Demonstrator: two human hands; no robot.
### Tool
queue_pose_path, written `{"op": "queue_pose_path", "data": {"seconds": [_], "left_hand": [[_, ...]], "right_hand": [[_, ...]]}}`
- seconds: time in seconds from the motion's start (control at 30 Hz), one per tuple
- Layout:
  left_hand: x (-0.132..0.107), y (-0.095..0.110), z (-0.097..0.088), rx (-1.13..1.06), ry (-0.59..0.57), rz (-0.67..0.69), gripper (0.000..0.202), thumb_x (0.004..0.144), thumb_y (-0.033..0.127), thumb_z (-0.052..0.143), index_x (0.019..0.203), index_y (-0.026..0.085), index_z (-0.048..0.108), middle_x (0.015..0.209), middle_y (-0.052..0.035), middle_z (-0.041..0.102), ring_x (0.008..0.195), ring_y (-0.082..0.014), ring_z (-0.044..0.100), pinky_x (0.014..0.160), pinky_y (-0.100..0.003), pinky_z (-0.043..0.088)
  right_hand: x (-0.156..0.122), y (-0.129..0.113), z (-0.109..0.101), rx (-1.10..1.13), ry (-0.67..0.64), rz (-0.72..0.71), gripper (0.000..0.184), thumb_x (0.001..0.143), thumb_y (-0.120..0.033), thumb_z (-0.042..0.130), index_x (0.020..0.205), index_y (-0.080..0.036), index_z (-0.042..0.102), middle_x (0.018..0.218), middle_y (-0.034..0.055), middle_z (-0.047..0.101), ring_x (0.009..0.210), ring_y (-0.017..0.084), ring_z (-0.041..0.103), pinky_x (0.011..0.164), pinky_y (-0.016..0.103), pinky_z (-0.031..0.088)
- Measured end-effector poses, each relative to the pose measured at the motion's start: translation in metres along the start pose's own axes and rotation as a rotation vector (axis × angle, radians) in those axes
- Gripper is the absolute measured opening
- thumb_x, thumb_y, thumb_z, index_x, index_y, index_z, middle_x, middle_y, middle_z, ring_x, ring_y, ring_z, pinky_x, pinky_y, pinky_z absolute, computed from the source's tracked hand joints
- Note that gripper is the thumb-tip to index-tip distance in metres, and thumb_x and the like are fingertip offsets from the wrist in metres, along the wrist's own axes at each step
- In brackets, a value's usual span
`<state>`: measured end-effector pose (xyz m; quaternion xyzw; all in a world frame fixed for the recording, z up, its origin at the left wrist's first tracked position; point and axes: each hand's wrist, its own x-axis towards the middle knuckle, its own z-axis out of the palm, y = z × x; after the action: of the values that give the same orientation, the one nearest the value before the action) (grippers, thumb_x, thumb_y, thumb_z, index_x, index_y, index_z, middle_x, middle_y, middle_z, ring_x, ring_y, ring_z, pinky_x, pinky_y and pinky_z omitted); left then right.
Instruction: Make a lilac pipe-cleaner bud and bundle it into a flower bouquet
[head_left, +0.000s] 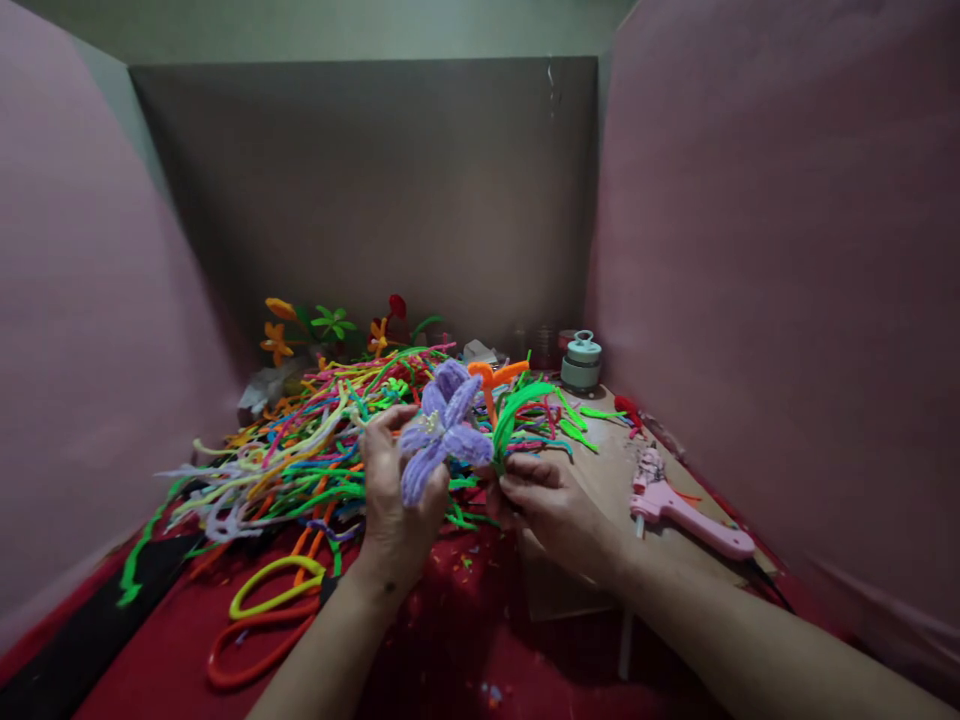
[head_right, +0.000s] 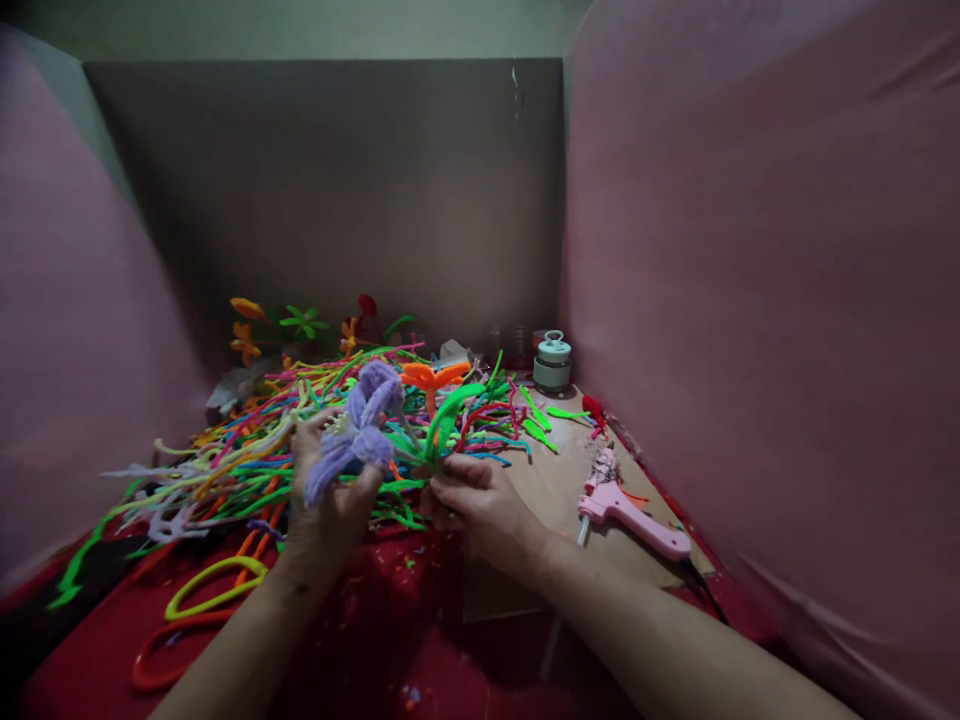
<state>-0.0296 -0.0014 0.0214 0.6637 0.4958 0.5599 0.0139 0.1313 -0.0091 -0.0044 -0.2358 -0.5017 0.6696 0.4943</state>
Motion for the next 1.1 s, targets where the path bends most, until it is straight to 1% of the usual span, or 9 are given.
{"op": "queue_pose_path", "data": {"seconds": [0.13, 0.3, 0.47, 0.57, 0.63, 0.7, 0.83, 0.9, 1.1], "left_hand": [[-0.005, -0.004, 0.008, 0.217, -0.158, 0.215, 0.019, 0.077, 0.02, 0.05, 0.093, 0.023, 0.059, 0.094, -0.0069, 0.065, 0.096, -0.0256, 0.056, 0.085, -0.042, 0.039], [-0.012, -0.003, 0.01, 0.479, -0.249, 0.383, 0.024, 0.081, 0.009, 0.04, 0.084, 0.022, 0.06, 0.078, -0.0056, 0.066, 0.086, -0.0236, 0.06, 0.082, -0.041, 0.039], [-0.017, -0.003, 0.007, 0.54, -0.199, 0.411, 0.024, 0.08, 0.008, 0.044, 0.092, 0.021, 0.06, 0.086, -0.0087, 0.065, 0.09, -0.0261, 0.058, 0.084, -0.043, 0.039], [-0.02, 0.0, 0.003, 0.506, -0.049, 0.397, 0.021, 0.079, 0.016, 0.051, 0.099, 0.016, 0.058, 0.099, -0.0153, 0.061, 0.101, -0.0304, 0.051, 0.089, -0.048, 0.036], [-0.022, 0.006, 0.002, 0.395, 0.029, 0.373, 0.021, 0.077, 0.018, 0.054, 0.098, 0.015, 0.058, 0.097, -0.0152, 0.061, 0.099, -0.0293, 0.051, 0.089, -0.047, 0.036], [-0.024, 0.014, 0.005, 0.179, -0.067, 0.274, 0.012, 0.079, 0.019, 0.053, 0.089, 0.018, 0.06, 0.086, -0.009, 0.062, 0.087, -0.024, 0.055, 0.083, -0.041, 0.041], [-0.025, 0.026, 0.02, -0.42, -0.355, -0.348, 0.015, 0.075, 0.03, 0.06, 0.083, 0.017, 0.059, 0.08, -0.0031, 0.064, 0.077, -0.0187, 0.059, 0.072, -0.031, 0.047], [-0.024, 0.028, 0.027, -0.651, -0.362, -0.535, 0.02, 0.07, 0.03, 0.065, 0.084, 0.017, 0.059, 0.078, -0.0004, 0.063, 0.075, -0.0162, 0.059, 0.07, -0.027, 0.046], [-0.025, 0.028, 0.033, -0.835, -0.331, -0.619, 0.017, 0.065, 0.025, 0.07, 0.075, 0.013, 0.062, 0.064, 0.0021, 0.059, 0.057, -0.0094, 0.05, 0.054, -0.02, 0.04]], "right_hand": [[0.003, 0.002, -0.001, -0.065, 0.007, -0.01, 0.028, 0.076, -0.04, 0.06, 0.063, -0.015, 0.055, 0.058, -0.0014, 0.054, 0.049, 0.007, 0.041, 0.047, 0.022, 0.026], [0.006, 0.003, 0.001, -0.084, 0.11, -0.046, 0.028, 0.072, -0.041, 0.063, 0.062, -0.016, 0.055, 0.05, -0.005, 0.046, 0.043, 0.006, 0.033, 0.043, 0.021, 0.021], [0.007, 0.002, 0.001, -0.06, 0.18, -0.069, 0.024, 0.07, -0.036, 0.064, 0.062, -0.015, 0.057, 0.051, -0.0041, 0.048, 0.045, 0.006, 0.037, 0.044, 0.019, 0.025], [0.006, 0.001, -0.001, -0.072, 0.177, -0.075, 0.02, 0.073, -0.035, 0.062, 0.071, -0.015, 0.062, 0.058, -0.0021, 0.053, 0.051, 0.007, 0.041, 0.048, 0.02, 0.029], [0.005, 0.0, -0.001, -0.068, 0.177, -0.117, 0.018, 0.074, -0.033, 0.061, 0.071, -0.015, 0.061, 0.062, -0.0021, 0.051, 0.054, 0.007, 0.04, 0.05, 0.02, 0.03], [0.005, 0.0, -0.001, -0.075, 0.166, -0.169, 0.016, 0.075, -0.028, 0.06, 0.067, -0.015, 0.059, 0.063, -0.0029, 0.048, 0.056, 0.007, 0.039, 0.052, 0.02, 0.031], [0.006, 0.001, -0.001, -0.13, 0.214, -0.244, 0.004, 0.07, -0.019, 0.06, 0.072, -0.016, 0.059, 0.065, -0.0033, 0.049, 0.06, 0.009, 0.042, 0.055, 0.021, 0.035], [0.007, 0.003, 0.0, -0.104, 0.262, -0.254, 0.013, 0.065, -0.016, 0.064, 0.076, -0.016, 0.057, 0.068, -0.0037, 0.051, 0.061, 0.009, 0.043, 0.056, 0.021, 0.036], [0.007, 0.01, 0.005, 0.007, 0.271, -0.222, 0.023, 0.057, -0.012, 0.067, 0.069, -0.018, 0.048, 0.061, -0.0072, 0.048, 0.057, 0.008, 0.042, 0.053, 0.02, 0.037]]}}
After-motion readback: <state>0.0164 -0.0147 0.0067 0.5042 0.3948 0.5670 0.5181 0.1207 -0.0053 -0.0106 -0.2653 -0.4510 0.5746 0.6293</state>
